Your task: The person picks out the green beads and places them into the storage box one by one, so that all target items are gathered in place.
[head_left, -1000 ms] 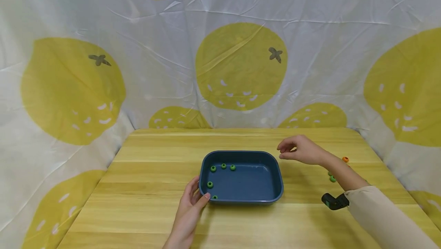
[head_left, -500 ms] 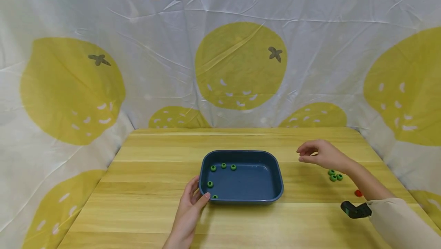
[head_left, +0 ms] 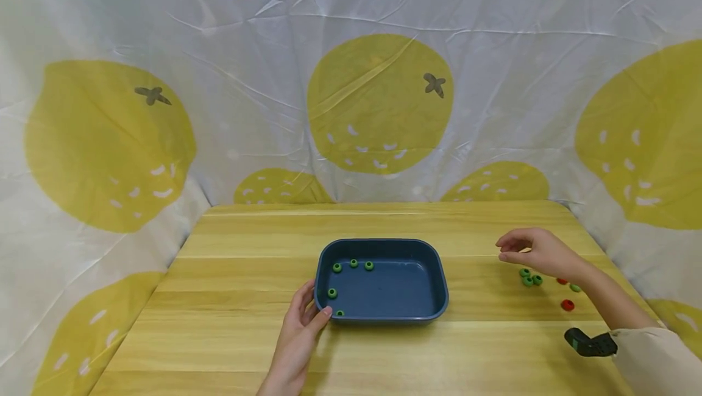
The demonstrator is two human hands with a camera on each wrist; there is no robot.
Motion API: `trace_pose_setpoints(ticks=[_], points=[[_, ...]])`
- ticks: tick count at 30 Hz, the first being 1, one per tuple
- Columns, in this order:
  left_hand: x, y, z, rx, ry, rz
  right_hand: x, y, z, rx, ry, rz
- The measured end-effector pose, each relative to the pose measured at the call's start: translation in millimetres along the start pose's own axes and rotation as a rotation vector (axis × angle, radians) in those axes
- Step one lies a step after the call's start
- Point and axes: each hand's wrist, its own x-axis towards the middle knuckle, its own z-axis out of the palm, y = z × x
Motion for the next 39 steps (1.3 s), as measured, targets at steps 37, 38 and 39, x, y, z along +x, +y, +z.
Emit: trace_pose_setpoints(ticks=[37, 38, 39], points=[[-0.4, 1.4, 0.4, -0.007, 0.0, 0.002, -80.2, 84.2, -37.2, 0.051, 0.045, 0.258], [-0.4, 1.8, 0.6, -0.008, -0.002, 0.003, -82.9, 87.4, -37.8, 0.063, 0.033, 0.264], [-0.3, 2.1, 0.7, -0.01, -0.003, 0.006, -85.2, 90.4, -38.4, 0.073, 0.022, 0.276]])
